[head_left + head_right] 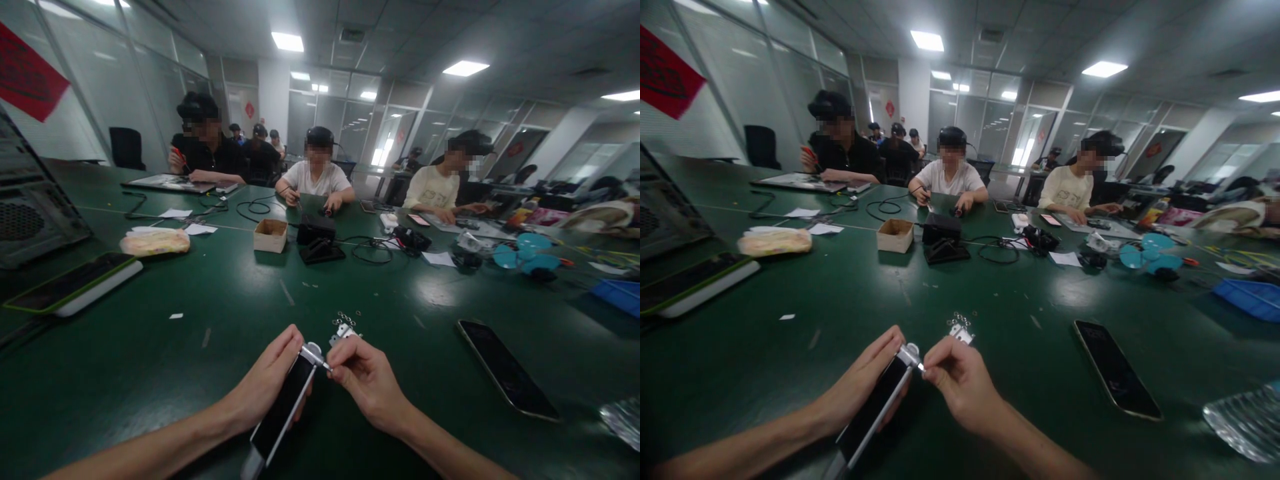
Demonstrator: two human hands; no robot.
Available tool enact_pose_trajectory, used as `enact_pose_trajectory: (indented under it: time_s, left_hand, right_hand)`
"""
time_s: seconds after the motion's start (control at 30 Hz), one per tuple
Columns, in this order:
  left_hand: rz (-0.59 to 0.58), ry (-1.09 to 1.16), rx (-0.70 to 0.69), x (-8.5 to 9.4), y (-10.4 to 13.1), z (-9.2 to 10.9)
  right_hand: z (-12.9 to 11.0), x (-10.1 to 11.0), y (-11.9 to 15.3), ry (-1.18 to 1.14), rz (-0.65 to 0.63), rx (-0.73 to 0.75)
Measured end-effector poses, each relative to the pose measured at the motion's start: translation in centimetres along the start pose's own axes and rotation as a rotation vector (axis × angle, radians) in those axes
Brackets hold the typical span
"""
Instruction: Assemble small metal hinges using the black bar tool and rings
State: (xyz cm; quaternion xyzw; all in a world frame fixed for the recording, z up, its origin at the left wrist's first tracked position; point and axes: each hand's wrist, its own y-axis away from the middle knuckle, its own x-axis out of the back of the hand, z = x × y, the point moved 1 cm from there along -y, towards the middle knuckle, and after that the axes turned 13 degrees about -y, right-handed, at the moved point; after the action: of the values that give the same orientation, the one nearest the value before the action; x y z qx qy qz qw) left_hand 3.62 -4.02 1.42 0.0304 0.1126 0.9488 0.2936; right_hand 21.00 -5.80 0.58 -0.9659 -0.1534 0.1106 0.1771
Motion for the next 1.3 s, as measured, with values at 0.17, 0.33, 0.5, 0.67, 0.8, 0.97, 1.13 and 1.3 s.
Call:
enact_pose_trajectory:
  time_s: [0.17, 0.33, 0.5, 0.67, 0.8, 0.97, 1.13, 1.3]
  left_hand:
    - [-0.049, 0.018, 0.047, 0.1, -0.2, -0.2]
    - [-0.018, 0.029, 0.055, 0.0, -0.3, -0.3]
    - [0.106, -0.003, -0.009, -0.1, -0.2, -0.5]
    - [0.214, -0.074, -0.084, -0.2, 0.0, -0.6]
    - [0.232, -0.123, -0.110, -0.3, 0.1, -0.5]
    - [0.205, -0.170, -0.107, -0.5, 0.4, -0.7]
    - [0.146, -0.216, -0.128, 0.0, 0.4, -0.5]
    - [0.197, -0.759, -0.363, 2.3, -0.9, 0.2]
  right_hand:
    - [-0.1, 0.7, 0.0, 0.109, -0.077, 0.016]
    - [-0.3, 0.9, -0.2, 0.168, -0.016, -0.010]
    - [0.4, 0.5, -0.1, 0.302, 0.140, 0.013]
    - [1.2, -0.2, 0.3, 0.287, 0.244, 0.026]
    - [1.3, -0.7, 0.5, 0.274, 0.286, 0.073]
    - [1.3, -0.9, 0.7, 0.339, 0.269, 0.166]
    - [1.1, -0.6, 0.4, 0.368, 0.244, 0.192]
    - [1.1, 0.3, 0.0, 0.524, 0.139, 0.181]
